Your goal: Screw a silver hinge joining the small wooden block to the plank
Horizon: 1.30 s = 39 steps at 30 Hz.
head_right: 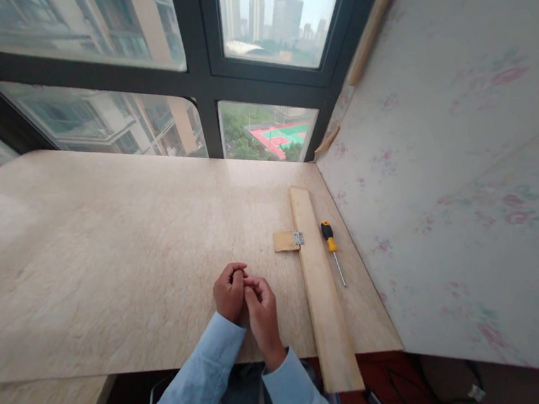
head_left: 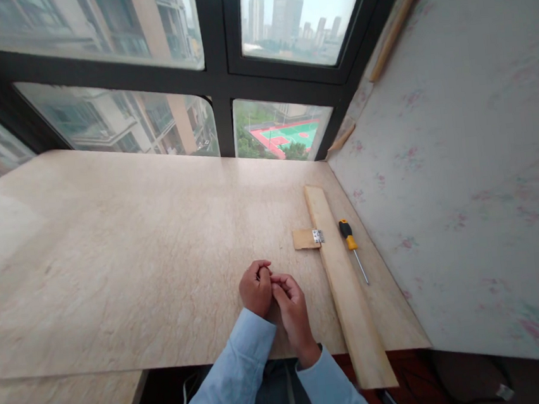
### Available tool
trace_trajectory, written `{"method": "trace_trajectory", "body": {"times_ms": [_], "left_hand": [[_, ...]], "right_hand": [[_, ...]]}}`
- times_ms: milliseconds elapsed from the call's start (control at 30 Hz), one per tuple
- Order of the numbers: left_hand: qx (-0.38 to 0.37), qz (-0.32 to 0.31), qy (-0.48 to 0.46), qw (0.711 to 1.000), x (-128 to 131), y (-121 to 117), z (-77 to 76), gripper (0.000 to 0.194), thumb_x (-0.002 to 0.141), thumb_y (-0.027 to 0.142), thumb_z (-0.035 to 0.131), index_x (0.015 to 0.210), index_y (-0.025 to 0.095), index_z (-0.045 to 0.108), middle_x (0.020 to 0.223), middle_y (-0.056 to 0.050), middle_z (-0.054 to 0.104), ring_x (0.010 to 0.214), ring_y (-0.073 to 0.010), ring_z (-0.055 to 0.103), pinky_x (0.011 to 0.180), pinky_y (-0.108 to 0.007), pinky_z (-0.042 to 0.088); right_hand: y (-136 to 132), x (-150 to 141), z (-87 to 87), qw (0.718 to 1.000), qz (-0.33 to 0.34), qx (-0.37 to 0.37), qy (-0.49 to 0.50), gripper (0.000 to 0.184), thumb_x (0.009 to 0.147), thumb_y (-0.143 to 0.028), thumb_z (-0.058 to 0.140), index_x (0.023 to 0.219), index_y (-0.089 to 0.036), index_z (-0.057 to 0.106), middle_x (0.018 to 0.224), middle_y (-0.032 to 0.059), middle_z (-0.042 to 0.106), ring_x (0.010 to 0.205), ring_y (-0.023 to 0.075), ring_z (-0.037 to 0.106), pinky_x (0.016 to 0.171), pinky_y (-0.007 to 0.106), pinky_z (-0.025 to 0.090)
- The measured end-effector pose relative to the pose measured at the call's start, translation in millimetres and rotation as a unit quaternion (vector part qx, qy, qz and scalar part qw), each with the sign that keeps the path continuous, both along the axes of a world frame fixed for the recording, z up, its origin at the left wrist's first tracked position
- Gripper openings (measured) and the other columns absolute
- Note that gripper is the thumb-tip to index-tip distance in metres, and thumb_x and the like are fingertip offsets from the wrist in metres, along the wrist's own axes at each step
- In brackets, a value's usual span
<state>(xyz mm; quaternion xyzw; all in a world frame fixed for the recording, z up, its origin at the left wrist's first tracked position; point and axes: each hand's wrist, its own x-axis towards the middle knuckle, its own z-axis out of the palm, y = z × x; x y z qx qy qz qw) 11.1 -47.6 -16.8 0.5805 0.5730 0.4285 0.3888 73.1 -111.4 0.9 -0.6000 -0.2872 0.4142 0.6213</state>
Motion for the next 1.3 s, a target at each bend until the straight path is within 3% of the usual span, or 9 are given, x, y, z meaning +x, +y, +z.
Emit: {"method": "trace_trajectory", "body": {"times_ms": [167, 300, 467, 600, 767, 867, 933, 1100, 1300], "left_hand": [[0.001, -0.018, -0.003, 1.000, 0, 0, 0.3, 0.028, 0.083, 0.026, 0.044, 0.087, 0.020, 0.071, 0.071, -0.002, 0.071, 0.072, -0.0183, 0.066, 0.067, -0.029, 0.048], [0.011, -0.052, 0.020, 0.998, -2, 0, 1.9, 0.028, 0.084, 0.024, 0.045, 0.091, 0.019, 0.072, 0.076, -0.003, 0.073, 0.077, -0.0198, 0.066, 0.072, -0.031, 0.047], [0.019, -0.079, 0.042, 0.996, -3, 0, 2.5, 0.028, 0.084, 0.022, 0.046, 0.091, 0.019, 0.072, 0.078, -0.005, 0.074, 0.079, -0.0212, 0.065, 0.074, -0.033, 0.046], [0.020, -0.082, 0.045, 0.995, -4, 0, 1.4, 0.027, 0.083, 0.022, 0.047, 0.091, 0.019, 0.073, 0.079, -0.004, 0.074, 0.078, -0.0209, 0.065, 0.074, -0.033, 0.046], [0.034, -0.086, 0.045, 0.995, -5, 1, -1.1, 0.027, 0.082, 0.023, 0.047, 0.090, 0.019, 0.073, 0.077, -0.004, 0.073, 0.077, -0.0210, 0.064, 0.073, -0.033, 0.047], [0.042, -0.088, 0.049, 0.994, -6, 1, -1.9, 0.027, 0.082, 0.024, 0.047, 0.090, 0.019, 0.073, 0.077, -0.004, 0.073, 0.077, -0.0212, 0.065, 0.074, -0.034, 0.047], [0.045, -0.090, 0.054, 0.994, -6, 1, -2.2, 0.027, 0.082, 0.024, 0.047, 0.090, 0.019, 0.073, 0.077, -0.004, 0.073, 0.078, -0.0213, 0.065, 0.074, -0.034, 0.047], [0.047, -0.090, 0.062, 0.993, -7, 2, -4.2, 0.027, 0.082, 0.023, 0.047, 0.090, 0.019, 0.073, 0.077, -0.004, 0.073, 0.078, -0.0206, 0.066, 0.074, -0.034, 0.048], [0.052, -0.084, 0.072, 0.992, -8, 1, -6.3, 0.026, 0.083, 0.023, 0.048, 0.091, 0.020, 0.073, 0.078, -0.004, 0.073, 0.078, -0.0204, 0.066, 0.074, -0.033, 0.049]], "right_hand": [[-39, 8, 32.4, 0.999, 0.020, -0.013, 0.034, 0.023, 0.080, -0.040, 0.069, 0.088, -0.019, 0.067, 0.088, 0.0044, 0.072, 0.079, 0.0176, 0.066, 0.078, 0.033, 0.054], [-59, 23, 66.3, 0.998, 0.061, -0.009, -0.004, 0.024, 0.083, -0.042, 0.070, 0.092, -0.020, 0.069, 0.090, 0.0044, 0.072, 0.080, 0.0165, 0.067, 0.078, 0.030, 0.053], [-54, 64, 96.0, 0.994, 0.089, 0.021, -0.055, 0.020, 0.085, -0.040, 0.069, 0.094, -0.023, 0.070, 0.091, 0.0028, 0.073, 0.080, 0.0151, 0.068, 0.078, 0.030, 0.054], [-33, 103, 107.3, 0.989, 0.099, 0.029, -0.108, 0.021, 0.084, -0.040, 0.069, 0.095, -0.022, 0.069, 0.094, 0.0026, 0.071, 0.083, 0.0149, 0.068, 0.082, 0.032, 0.054], [7, 155, 93.8, 0.965, 0.117, 0.004, -0.234, 0.026, 0.083, -0.041, 0.064, 0.098, -0.019, 0.066, 0.099, 0.0056, 0.072, 0.086, 0.0167, 0.069, 0.084, 0.035, 0.054], [33, 186, 72.7, 0.902, 0.099, -0.086, -0.411, 0.021, 0.085, -0.032, 0.055, 0.096, -0.018, 0.066, 0.097, 0.0069, 0.073, 0.085, 0.0171, 0.069, 0.077, 0.032, 0.054], [48, 201, 59.2, 0.885, 0.088, -0.109, -0.444, 0.020, 0.083, -0.025, 0.054, 0.096, -0.016, 0.066, 0.093, 0.0077, 0.073, 0.079, 0.0169, 0.068, 0.076, 0.032, 0.053], [72, 212, 39.7, 0.845, 0.128, -0.123, -0.504, 0.016, 0.079, -0.018, 0.059, 0.090, -0.016, 0.070, 0.090, 0.0068, 0.073, 0.079, 0.0162, 0.066, 0.074, 0.028, 0.049], [84, 209, 40.0, 0.779, 0.181, -0.138, -0.585, 0.015, 0.083, -0.015, 0.057, 0.090, -0.015, 0.071, 0.094, 0.0078, 0.073, 0.088, 0.0166, 0.063, 0.079, 0.025, 0.045]]}}
